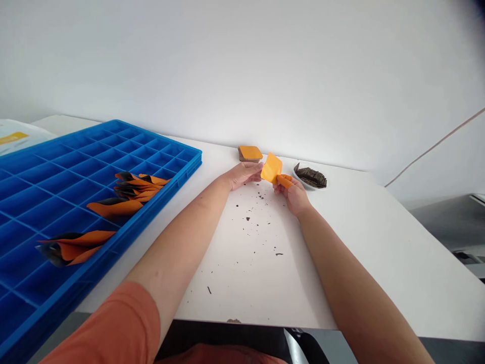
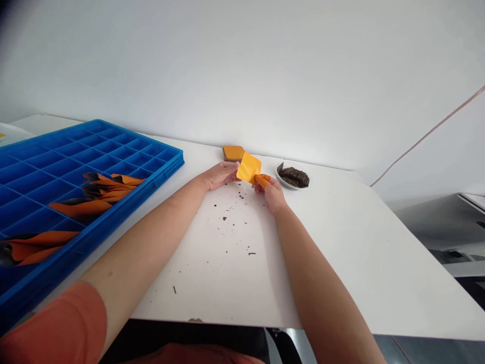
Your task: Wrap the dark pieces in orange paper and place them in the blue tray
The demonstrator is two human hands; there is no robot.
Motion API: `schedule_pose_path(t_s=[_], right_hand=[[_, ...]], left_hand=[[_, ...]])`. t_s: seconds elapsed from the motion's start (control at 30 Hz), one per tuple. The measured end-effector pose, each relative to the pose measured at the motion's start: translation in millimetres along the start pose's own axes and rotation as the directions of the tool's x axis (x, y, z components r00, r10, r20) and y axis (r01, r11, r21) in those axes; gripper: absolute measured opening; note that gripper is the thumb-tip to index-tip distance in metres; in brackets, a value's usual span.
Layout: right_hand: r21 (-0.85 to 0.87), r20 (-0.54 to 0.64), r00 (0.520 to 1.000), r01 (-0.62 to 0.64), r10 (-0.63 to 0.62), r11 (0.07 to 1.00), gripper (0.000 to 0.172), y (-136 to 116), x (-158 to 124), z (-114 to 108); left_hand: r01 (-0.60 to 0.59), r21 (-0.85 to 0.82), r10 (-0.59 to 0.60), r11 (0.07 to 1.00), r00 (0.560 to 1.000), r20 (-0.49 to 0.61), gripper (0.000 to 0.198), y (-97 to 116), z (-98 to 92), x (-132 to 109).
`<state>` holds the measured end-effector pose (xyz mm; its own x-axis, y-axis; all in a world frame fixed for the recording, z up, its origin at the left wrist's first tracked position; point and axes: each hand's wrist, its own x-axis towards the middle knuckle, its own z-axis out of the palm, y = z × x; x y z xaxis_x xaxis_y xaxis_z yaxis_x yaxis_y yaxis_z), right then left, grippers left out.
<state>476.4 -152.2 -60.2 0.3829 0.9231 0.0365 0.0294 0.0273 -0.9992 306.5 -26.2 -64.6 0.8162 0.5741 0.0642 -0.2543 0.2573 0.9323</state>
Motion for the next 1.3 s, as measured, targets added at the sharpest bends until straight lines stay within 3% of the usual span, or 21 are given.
schedule_pose_path(t_s=[0.33, 0.6, 0.9, 1.07, 1.3], right_hand=[[-0.007, 0.03, 1.0, 0.0, 0.0, 1.0, 0.042, -1.5, 0.3, -0.5], [0.006, 0.037, 0.999, -0.015, 0.015, 1.0, 0.039, -4.3, 1.4, 0.1], [0.014, -0.056, 0.998, 0.017, -0.016, 1.0, 0.036, -2.1, 3.0, 2.4], [0.009, -0.05, 0.999, 0.007, -0.007, 1.0, 0.034, -2.7, 2.0, 2.4], [0.01, -0.048, 0.999, 0.001, 0.0, 1.0, 0.033, -1.0, 4.4, 2.4]], left_hand=[[-0.009, 0.015, 0.009, 1.0, 1.0, 0.014, 0.064, -2.6, 0.3, 1.4], [0.006, -0.006, -0.006, 1.0, 0.998, 0.06, 0.054, -3.8, 1.5, 4.0], [0.03, -0.06, -0.026, 0.998, 0.998, 0.065, 0.051, -0.6, 0.5, 3.1], [0.023, -0.024, -0.02, 0.999, 0.995, 0.098, 0.054, -0.2, 0.0, 2.0], [0.023, -0.043, -0.021, 0.999, 0.999, 0.036, 0.057, 1.8, 2.4, 0.8]])
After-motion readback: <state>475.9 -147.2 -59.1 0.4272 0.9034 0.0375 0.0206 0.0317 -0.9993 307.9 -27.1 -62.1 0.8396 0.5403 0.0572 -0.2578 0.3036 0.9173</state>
